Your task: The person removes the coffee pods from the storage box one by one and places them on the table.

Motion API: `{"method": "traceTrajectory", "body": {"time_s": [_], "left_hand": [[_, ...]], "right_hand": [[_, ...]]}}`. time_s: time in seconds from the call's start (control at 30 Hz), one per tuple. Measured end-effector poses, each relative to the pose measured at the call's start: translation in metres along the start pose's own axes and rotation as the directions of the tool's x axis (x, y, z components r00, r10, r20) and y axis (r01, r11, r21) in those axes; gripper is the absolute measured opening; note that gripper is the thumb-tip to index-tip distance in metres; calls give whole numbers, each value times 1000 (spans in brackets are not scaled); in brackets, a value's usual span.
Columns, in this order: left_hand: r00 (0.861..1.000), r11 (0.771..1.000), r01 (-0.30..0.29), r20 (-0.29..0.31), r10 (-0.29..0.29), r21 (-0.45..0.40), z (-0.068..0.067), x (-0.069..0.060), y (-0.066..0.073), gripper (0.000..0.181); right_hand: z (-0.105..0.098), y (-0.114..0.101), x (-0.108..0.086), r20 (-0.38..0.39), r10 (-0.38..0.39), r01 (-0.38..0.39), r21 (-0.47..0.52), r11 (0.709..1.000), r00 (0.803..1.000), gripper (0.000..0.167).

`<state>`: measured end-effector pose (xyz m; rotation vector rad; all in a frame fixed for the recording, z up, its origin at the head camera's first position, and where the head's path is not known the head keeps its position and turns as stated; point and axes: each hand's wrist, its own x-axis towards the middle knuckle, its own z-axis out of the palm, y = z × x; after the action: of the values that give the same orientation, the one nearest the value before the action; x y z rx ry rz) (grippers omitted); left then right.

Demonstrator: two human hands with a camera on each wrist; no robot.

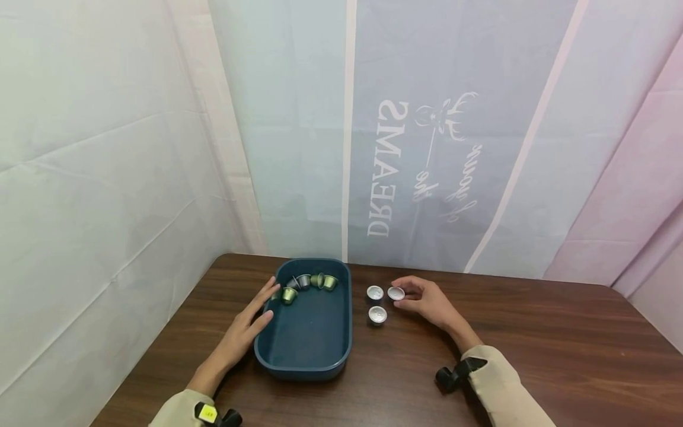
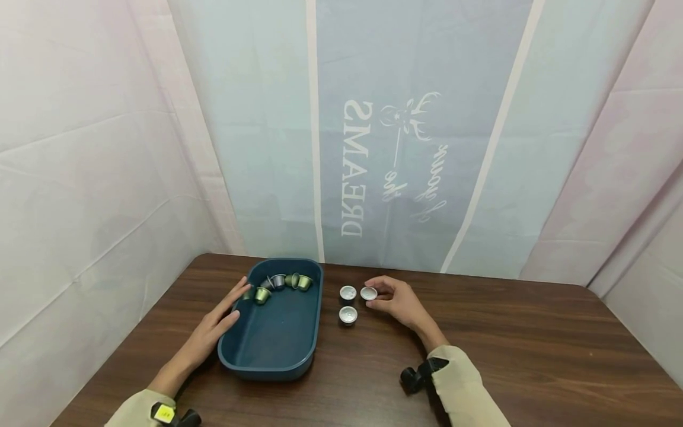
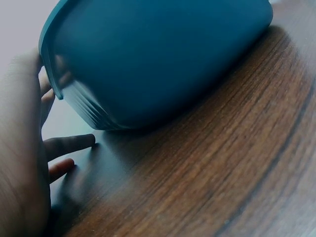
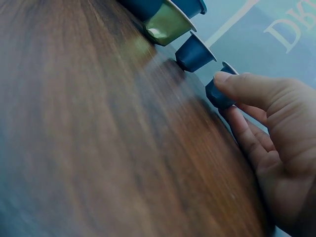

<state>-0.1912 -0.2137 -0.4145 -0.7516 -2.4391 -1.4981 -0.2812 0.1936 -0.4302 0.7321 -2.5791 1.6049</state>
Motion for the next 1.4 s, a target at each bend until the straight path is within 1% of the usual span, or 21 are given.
{"method": "traceTrajectory", "body": {"time_s": [0.07,0.13,0.37,0.5,0.73,0.97,1.17,1.3,1.4], "left_hand": [[1000,1000,3,3,-3,2,0,0,0,49],[1000,1000,6,5,-6,3,0,0,-1,49],[1000,1000,4,3,-4,9,0,2,-3,49],[1000,1000,-4,2,4,3,-1,2,-2,49],[1000,1000,-10,1,10,-2,-2,2,-2,49],[1000,1000,-10,3,10,-3,-1,1,-1,49],[1000,1000,-3,4,3,16,-1,0,0,50],[1000,1000,-2,1,2,7,-1,0,-1,49],[1000,1000,-2,0,2,3,0,0,-1,49]], "right_hand": [[0,-7,-1,11,8,-8,-1,1000,1000,41],[-1,-8,-2,15,15,-15,6,1000,1000,41],[0,21,4,-1,19,-19,2,1000,1000,43],[0,25,5,-5,18,-18,8,1000,1000,43],[0,23,6,-2,6,-5,12,1000,1000,43],[0,22,6,-4,17,-17,7,1000,1000,42],[1,23,6,0,20,-20,10,1000,1000,43],[1,6,2,15,23,-23,6,1000,1000,42],[1,4,2,21,30,-31,2,1000,999,43]]}}
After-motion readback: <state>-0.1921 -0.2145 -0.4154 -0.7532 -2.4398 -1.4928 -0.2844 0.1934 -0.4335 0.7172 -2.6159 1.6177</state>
